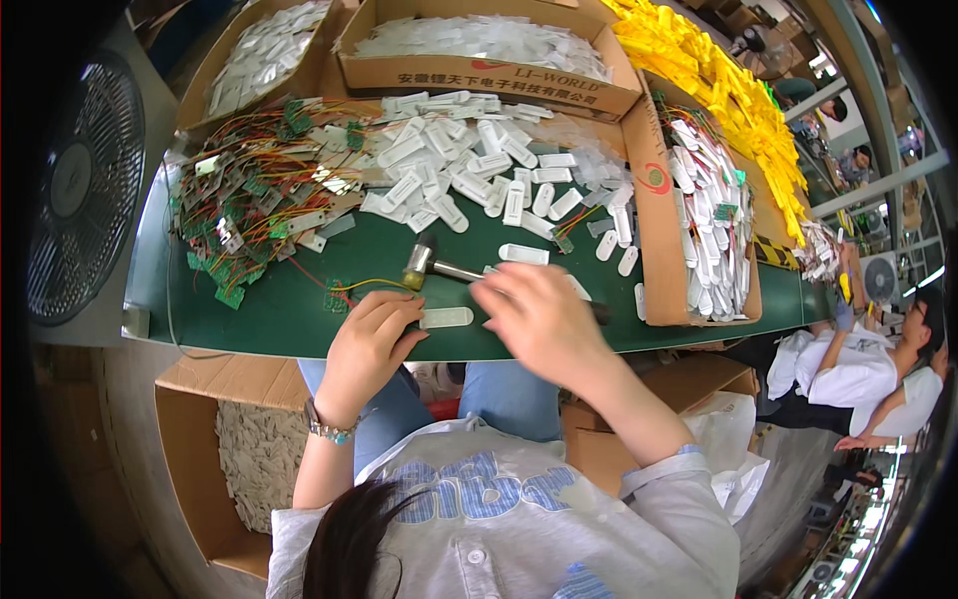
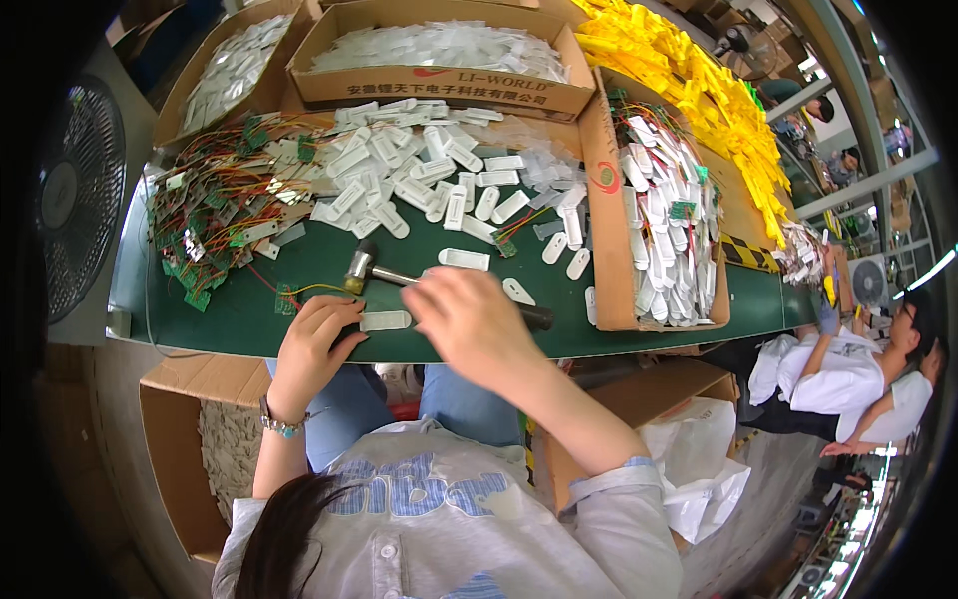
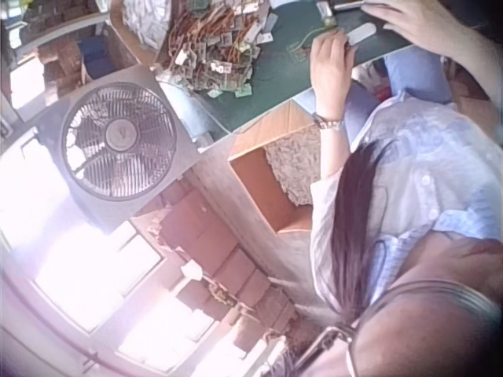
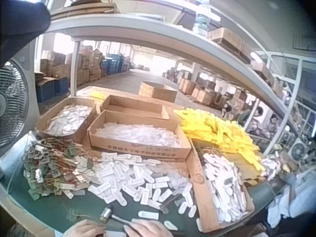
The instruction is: The person assembles small printed circuit boards into white plastic enclosures using a small hammer.
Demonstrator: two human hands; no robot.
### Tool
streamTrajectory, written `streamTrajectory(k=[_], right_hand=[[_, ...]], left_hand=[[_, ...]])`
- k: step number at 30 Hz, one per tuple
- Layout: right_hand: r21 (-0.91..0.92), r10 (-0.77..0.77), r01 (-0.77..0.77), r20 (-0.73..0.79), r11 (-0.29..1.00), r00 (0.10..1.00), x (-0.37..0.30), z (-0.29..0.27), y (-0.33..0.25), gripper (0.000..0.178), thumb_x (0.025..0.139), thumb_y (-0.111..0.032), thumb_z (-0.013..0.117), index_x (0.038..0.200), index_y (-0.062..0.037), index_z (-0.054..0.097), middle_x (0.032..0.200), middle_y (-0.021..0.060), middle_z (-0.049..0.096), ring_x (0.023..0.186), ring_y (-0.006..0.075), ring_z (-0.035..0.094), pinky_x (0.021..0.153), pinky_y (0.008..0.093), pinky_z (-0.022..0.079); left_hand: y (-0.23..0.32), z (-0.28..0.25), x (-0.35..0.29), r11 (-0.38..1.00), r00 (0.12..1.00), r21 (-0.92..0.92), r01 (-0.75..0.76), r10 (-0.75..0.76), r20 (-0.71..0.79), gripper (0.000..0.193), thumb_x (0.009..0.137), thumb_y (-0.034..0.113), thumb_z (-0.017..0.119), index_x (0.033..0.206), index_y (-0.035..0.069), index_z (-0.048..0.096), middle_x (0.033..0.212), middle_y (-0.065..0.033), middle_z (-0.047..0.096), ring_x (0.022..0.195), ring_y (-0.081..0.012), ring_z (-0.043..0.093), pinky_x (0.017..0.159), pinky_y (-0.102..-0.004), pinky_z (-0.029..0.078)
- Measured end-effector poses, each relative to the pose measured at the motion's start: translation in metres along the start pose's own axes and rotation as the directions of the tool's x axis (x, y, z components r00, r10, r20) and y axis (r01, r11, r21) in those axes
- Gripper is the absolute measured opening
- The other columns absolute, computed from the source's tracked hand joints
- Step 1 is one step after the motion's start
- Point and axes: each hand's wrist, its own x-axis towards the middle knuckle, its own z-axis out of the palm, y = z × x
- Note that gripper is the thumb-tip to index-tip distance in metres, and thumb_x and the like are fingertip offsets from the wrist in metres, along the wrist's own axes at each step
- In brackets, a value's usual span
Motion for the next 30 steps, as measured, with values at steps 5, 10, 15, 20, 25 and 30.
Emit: streamTrajectory(k=[5,10,15,20,25,30], right_hand=[[0.039,-0.128,0.137,-0.185,0.99,0.974,0.012,0.06,-0.021,0.027,0.08,-0.013,0.069,0.106,-0.0079,0.073,0.105,0.0057,0.066,0.105,0.0237,0.061,0.089,0.0384,0.049],[0.179,-0.038,0.09,-0.273,0.98,0.961,0.037,0.012,-0.006,0.023,0.082,-0.012,0.07,0.105,-0.0113,0.075,0.095,0.0026,0.066,0.083,0.0207,0.063,0.073,0.0339,0.049],[-0.352,-0.069,-0.103,-0.443,0.93,0.894,0.047,-0.084,0.037,0.032,0.085,-0.007,0.068,0.118,-0.0105,0.07,0.096,0.0063,0.065,0.083,0.0233,0.062,0.073,0.0367,0.05],[-0.547,0.067,-0.525,-0.648,0.652,0.758,0.004,-0.163,0.11,0.029,0.09,-0.011,0.066,0.118,-0.011,0.07,0.1,0.0079,0.066,0.092,0.027,0.064,0.078,0.0399,0.051],[-0.653,0.385,-0.66,-0.539,0.371,0.749,-0.02,-0.146,0.148,0.021,0.089,-0.013,0.066,0.109,-0.0091,0.073,0.106,0.0094,0.066,0.098,0.0288,0.064,0.084,0.0408,0.051],[-0.367,0.383,-0.473,-0.293,0.801,0.876,0.027,-0.079,0.126,0.014,0.088,-0.014,0.067,0.099,-0.007,0.072,0.098,0.0093,0.068,0.098,0.0292,0.063,0.086,0.0416,0.05]], left_hand=[[-0.001,-0.002,-0.006,0.996,0.991,0.06,-0.067,0.073,-0.113,0.03,0.07,0.0,0.078,0.096,0.002,0.064,0.105,-0.0115,0.07,0.103,-0.0331,0.064,0.085,-0.0421,0.053],[-0.004,-0.012,-0.017,0.962,0.873,0.264,-0.068,0.186,-0.45,0.023,0.075,-0.008,0.064,0.096,0.002,0.063,0.101,-0.0117,0.068,0.093,-0.0323,0.062,0.082,-0.0417,0.05],[-0.003,-0.015,-0.013,0.979,0.941,0.181,0.09,-0.024,-0.337,0.025,0.075,-0.007,0.068,0.097,0.003,0.064,0.103,-0.0099,0.067,0.098,-0.0325,0.059,0.084,-0.0425,0.048],[-0.001,0.001,-0.001,0.988,0.971,0.109,0.108,-0.082,-0.223,0.024,0.076,-0.005,0.069,0.098,0.003,0.066,0.109,-0.0095,0.066,0.103,-0.032,0.059,0.089,-0.0421,0.049],[-0.001,0.001,-0.002,0.989,0.97,0.098,0.114,-0.09,-0.224,0.022,0.077,-0.006,0.068,0.097,0.002,0.066,0.11,-0.0101,0.066,0.104,-0.0321,0.059,0.089,-0.0416,0.05],[-0.004,0.005,-0.005,0.98,0.97,0.157,0.124,-0.086,-0.228,0.021,0.077,-0.005,0.068,0.097,0.001,0.066,0.11,-0.0099,0.065,0.104,-0.0313,0.06,0.087,-0.0413,0.051]])
